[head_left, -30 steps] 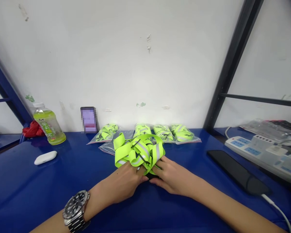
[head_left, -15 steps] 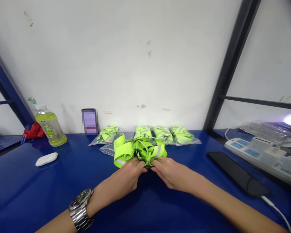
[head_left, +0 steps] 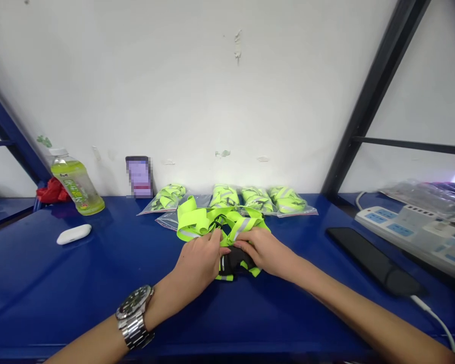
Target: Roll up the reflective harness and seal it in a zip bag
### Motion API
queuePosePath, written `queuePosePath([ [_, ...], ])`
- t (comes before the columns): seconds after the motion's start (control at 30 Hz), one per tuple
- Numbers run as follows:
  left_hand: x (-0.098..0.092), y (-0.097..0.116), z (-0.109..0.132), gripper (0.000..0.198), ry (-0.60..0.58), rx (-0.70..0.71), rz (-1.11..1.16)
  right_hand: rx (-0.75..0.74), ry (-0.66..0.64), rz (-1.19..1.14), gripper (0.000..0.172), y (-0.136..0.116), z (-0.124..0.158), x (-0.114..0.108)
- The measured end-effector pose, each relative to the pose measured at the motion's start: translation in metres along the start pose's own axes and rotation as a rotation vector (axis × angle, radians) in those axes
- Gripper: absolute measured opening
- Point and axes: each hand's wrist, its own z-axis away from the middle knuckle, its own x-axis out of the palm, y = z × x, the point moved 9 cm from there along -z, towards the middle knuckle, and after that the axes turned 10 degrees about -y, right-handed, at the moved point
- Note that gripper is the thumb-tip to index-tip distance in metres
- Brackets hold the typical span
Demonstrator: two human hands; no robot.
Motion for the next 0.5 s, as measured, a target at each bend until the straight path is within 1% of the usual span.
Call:
queuePosePath([
  [0.03,-0.002,0.003,0.002,0.014,0.030,0.023,-0.061,0.026,0.046,0.034,0.025,0.001,0.002,-0.002],
  [0.1,-0.003,0.012,0.007,0.015,0.081,0.120,-0.172,0.074,0.138,0.108,0.016,0.004,0.007,-0.005],
  [0.17,-0.003,0.021,0.013,0.022,0.113,0.207,-0.223,0.076,0.201,0.190,0.016,0.002,0.011,-0.006],
  [0.27,-0.006,0.024,0.023,0.032,0.138,0.224,-0.200,0.017,0.247,0.259,0.020,-0.003,0.015,-0.005],
  [0.37,-0.011,0.030,0.031,0.055,0.112,0.242,-0.178,-0.054,0.232,0.218,0.026,-0.008,0.019,-0.006],
  [0.4,-0.012,0.033,0.032,0.059,0.085,0.262,-0.182,-0.078,0.212,0.192,0.029,-0.010,0.022,-0.006],
  [0.5,-0.007,0.041,0.031,0.054,-0.003,0.334,-0.242,-0.155,0.122,0.112,0.040,-0.015,0.032,-0.004],
])
